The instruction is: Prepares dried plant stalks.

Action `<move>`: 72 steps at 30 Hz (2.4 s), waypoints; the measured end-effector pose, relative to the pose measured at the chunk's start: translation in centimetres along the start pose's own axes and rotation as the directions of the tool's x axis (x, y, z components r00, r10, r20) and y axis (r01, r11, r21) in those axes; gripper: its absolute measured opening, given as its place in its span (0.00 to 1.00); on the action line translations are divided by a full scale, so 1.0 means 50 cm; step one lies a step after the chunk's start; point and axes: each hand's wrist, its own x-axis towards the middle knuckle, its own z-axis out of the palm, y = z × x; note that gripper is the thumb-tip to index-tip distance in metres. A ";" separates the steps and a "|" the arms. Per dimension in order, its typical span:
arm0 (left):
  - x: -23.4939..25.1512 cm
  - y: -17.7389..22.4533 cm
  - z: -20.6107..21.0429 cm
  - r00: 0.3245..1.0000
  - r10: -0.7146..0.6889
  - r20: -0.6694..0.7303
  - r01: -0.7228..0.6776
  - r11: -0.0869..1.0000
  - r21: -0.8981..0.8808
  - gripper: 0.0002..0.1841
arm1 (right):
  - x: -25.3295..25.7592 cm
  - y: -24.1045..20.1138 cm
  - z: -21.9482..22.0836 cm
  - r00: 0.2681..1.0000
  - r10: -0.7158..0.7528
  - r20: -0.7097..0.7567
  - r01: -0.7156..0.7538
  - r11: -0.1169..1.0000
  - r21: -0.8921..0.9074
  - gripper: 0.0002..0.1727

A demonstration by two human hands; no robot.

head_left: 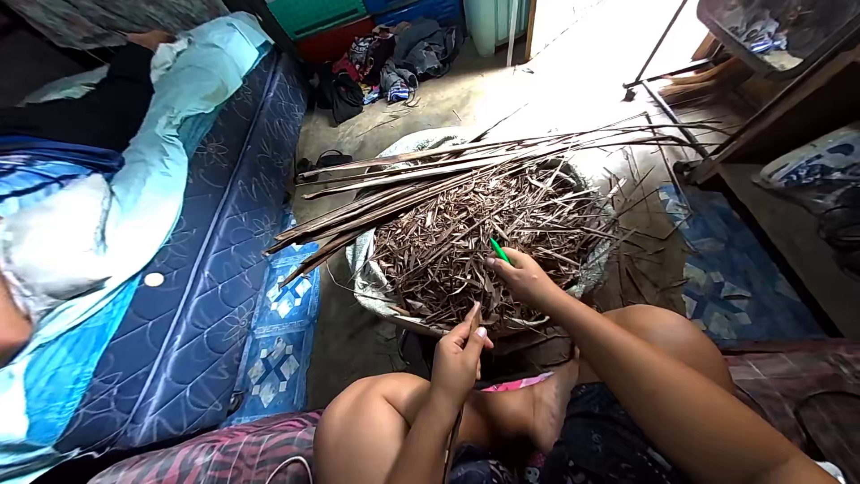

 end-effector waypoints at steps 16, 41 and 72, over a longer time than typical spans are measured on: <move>0.030 -0.040 -0.014 0.947 0.148 -0.285 -0.042 0.937 0.346 0.20 | -0.057 0.000 0.073 0.941 -0.192 0.278 0.284 0.894 -0.346 0.24; 0.019 -0.007 0.000 0.988 0.030 -0.154 0.048 0.875 0.481 0.24 | -0.034 -0.050 0.087 0.974 0.214 -0.077 -0.206 0.684 -0.699 0.19; 0.040 0.019 -0.011 0.930 -0.130 -0.345 0.325 0.730 0.602 0.18 | -0.098 -0.067 0.139 0.941 0.270 0.205 -0.016 0.639 -0.769 0.17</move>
